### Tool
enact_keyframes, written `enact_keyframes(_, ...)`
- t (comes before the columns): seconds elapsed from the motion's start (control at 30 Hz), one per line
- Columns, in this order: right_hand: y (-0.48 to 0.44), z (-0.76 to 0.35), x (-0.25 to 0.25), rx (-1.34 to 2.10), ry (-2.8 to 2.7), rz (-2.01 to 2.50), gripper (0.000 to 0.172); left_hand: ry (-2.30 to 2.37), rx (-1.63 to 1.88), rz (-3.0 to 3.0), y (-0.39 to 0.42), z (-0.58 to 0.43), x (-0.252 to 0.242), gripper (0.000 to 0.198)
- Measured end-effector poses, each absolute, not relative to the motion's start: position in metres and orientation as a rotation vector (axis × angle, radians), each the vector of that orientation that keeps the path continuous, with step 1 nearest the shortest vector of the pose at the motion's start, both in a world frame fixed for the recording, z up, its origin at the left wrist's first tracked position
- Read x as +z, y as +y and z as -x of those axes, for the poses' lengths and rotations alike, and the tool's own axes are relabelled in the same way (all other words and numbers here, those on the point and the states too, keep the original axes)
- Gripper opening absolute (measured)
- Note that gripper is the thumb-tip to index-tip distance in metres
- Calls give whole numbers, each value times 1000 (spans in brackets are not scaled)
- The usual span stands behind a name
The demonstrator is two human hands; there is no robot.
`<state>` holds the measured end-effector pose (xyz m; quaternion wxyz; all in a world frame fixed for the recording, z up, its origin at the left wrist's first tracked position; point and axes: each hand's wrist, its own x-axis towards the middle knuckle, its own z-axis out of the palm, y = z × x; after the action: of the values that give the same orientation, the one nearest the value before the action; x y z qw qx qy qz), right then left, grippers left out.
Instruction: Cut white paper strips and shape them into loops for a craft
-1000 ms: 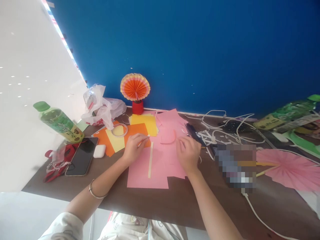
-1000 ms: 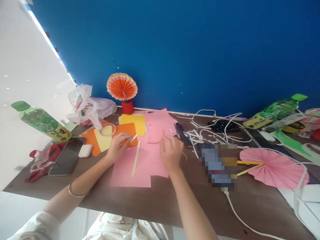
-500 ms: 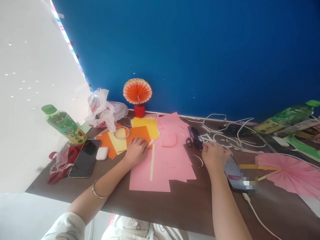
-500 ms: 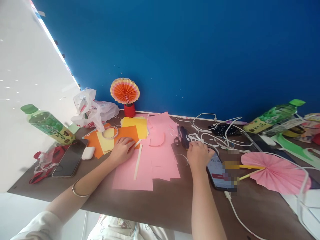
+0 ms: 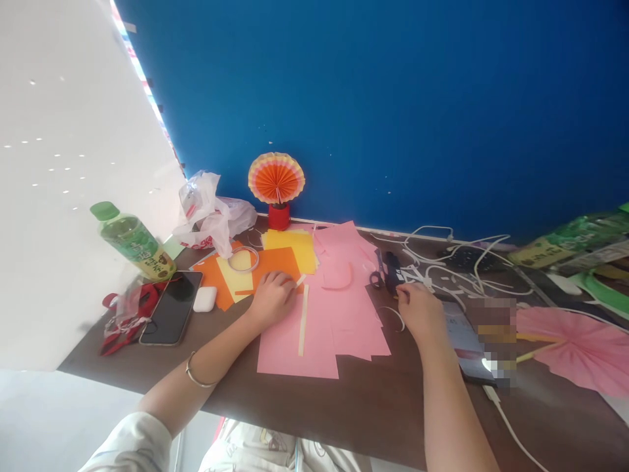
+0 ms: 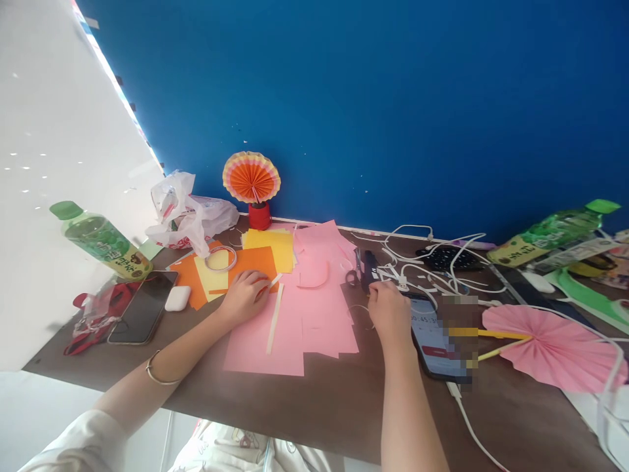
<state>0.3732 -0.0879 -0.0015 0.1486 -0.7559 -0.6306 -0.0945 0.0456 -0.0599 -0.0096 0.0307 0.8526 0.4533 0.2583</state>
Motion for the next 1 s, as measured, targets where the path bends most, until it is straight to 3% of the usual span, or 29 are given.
enact_keyframes(1.0,-85,-381,-13,-129,-1796,2061,23,1425,721,-2553,-58,-44,-6,22)
